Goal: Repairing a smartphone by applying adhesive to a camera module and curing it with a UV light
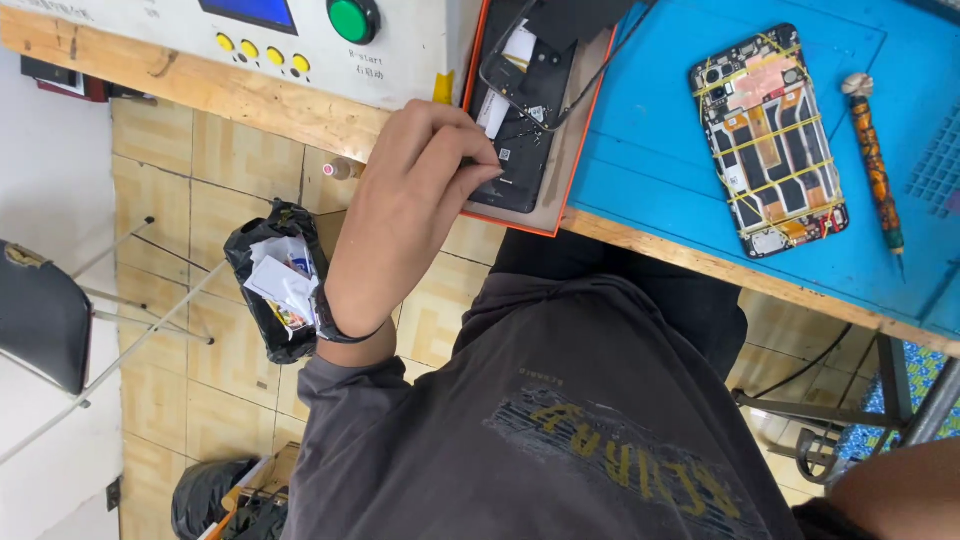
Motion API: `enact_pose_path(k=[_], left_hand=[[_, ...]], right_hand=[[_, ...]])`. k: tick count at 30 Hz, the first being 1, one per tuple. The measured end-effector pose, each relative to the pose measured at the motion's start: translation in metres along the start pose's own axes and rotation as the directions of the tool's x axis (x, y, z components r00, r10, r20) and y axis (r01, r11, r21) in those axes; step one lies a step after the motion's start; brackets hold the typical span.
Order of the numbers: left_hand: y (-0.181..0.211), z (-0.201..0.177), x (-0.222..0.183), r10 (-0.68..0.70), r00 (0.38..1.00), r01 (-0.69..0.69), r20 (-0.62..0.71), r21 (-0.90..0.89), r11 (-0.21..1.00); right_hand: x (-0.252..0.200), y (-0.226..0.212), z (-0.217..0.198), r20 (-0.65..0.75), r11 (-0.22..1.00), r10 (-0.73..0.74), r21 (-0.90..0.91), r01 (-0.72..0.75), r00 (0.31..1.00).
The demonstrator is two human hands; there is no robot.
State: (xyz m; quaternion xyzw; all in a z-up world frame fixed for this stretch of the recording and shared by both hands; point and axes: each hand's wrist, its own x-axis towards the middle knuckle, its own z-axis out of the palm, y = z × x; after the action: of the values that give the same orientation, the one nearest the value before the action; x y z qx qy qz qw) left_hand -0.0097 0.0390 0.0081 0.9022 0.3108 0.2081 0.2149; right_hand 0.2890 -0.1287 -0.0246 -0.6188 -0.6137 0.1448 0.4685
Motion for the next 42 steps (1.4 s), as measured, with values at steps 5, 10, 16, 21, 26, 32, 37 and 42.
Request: enact_pose_path(k=[5,10,16,21,26,32,37,42], left_hand=[[0.019,0.011,-0.001,0.167,0.975,-0.202,-0.149,-0.27,0.941],[0.06,0.019,0.011,0.334,0.921,-0.386,-0.2,-0.358,0.85],[0.074,0.044,0.022,0.434,0.802,-0.568,-0.41,-0.3,0.766],[0.085,0.057,0.033,0.446,0.701,-0.646,-0.557,-0.229,0.729],[0.08,0.048,0.029,0.49,0.767,-0.631,-0.414,-0.348,0.693],[0.082,0.027,0.024,0.422,0.893,-0.431,-0.154,-0.562,0.706],[0.081,0.033,0.026,0.446,0.869,-0.484,-0.214,-0.55,0.681],[0.081,0.042,0.026,0.445,0.84,-0.541,-0.309,-0.525,0.657]], right_hand=[[0.009,-0.074,0.044,-0.08,0.998,0.06,0.042,-0.057,0.995],[0.015,-0.074,0.059,0.058,0.862,0.212,0.46,-0.214,0.976],[0.014,-0.076,0.042,0.056,0.906,0.197,0.372,-0.203,0.979],[0.01,-0.076,0.035,0.041,0.892,0.248,0.38,-0.245,0.968],[0.001,-0.075,0.033,0.044,0.854,0.314,0.424,-0.302,0.948],[-0.001,-0.077,0.03,0.07,0.828,0.32,0.465,-0.315,0.945],[-0.003,-0.077,0.028,0.061,0.849,0.279,0.452,-0.276,0.958],[-0.002,-0.076,0.025,0.081,0.869,0.225,0.435,-0.237,0.971]])
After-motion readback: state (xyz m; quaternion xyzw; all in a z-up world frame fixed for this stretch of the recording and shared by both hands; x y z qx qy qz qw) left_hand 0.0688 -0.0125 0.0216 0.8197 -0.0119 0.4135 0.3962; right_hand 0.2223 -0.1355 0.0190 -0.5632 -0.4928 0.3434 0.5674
